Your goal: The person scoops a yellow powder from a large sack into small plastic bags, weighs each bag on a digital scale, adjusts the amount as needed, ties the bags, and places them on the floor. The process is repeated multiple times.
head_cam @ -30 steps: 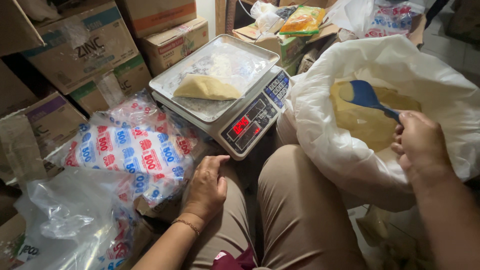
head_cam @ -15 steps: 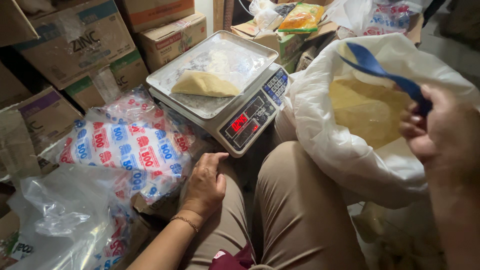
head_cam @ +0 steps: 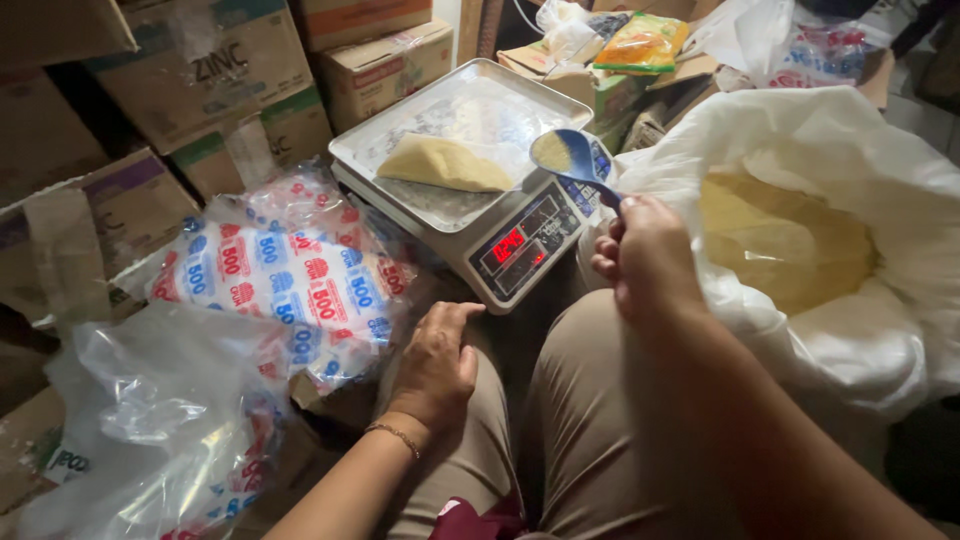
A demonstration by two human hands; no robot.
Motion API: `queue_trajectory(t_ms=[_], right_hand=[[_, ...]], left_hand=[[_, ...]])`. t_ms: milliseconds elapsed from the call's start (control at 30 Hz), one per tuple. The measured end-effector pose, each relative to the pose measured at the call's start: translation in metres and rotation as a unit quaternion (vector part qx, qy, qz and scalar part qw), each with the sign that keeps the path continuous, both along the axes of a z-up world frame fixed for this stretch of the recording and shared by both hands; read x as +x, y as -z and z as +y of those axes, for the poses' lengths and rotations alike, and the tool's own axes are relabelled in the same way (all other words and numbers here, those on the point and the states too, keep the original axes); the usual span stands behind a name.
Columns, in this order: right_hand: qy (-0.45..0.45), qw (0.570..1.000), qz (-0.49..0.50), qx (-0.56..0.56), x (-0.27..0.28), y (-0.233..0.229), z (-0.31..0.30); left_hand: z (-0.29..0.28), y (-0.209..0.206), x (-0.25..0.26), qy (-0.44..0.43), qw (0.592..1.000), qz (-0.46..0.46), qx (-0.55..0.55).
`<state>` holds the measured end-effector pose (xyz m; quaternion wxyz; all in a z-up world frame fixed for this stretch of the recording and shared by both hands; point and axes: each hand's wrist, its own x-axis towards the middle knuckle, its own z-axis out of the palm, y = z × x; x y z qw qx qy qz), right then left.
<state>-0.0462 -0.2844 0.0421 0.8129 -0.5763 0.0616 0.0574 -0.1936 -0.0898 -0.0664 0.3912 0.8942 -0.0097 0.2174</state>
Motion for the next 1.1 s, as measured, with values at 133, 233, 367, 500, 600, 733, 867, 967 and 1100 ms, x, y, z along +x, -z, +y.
queue_trajectory(t_ms=[133, 233, 367, 500, 600, 733, 867, 967, 1100], right_hand=[[-0.024, 0.999, -0.007, -0.020, 0.007, 0.016, 0.014], [-0.004, 0.999, 0.025, -0.047, 0.008, 0.020, 0.015], [-0.031, 0.998, 0.032, -0.042, 0.007, 0.024, 0.010], [-0.029, 0.997, 0.056, -0.046, 0.014, 0.024, 0.018], [-0.051, 0.994, 0.008, -0.095, 0.025, 0.017, 0.027], [-0.067, 0.916, -0.136, -0.372, 0.033, 0.008, 0.035], [0.006, 0.723, -0.416, -0.552, 0.036, 0.010, 0.035], [-0.004, 0.834, -0.288, -0.470, 0.038, 0.015, 0.028], [-0.007, 0.990, -0.065, -0.126, 0.038, 0.015, 0.019]], left_hand=[[0.001, 0.001, 0.000, 0.003, 1.000, -0.010, -0.002], [0.002, 0.003, 0.000, 0.007, 1.000, -0.012, -0.010], [0.002, 0.005, 0.002, 0.002, 1.000, -0.016, -0.013], [0.002, 0.005, 0.001, 0.001, 1.000, -0.022, -0.018], [0.001, 0.004, 0.000, 0.000, 1.000, -0.013, -0.020], [0.000, 0.002, 0.001, -0.002, 1.000, 0.006, -0.015], [-0.001, 0.002, 0.001, -0.002, 1.000, 0.002, -0.012], [-0.001, 0.003, 0.001, 0.000, 1.000, -0.004, -0.009], [0.000, 0.004, 0.002, -0.002, 1.000, 0.000, -0.009]])
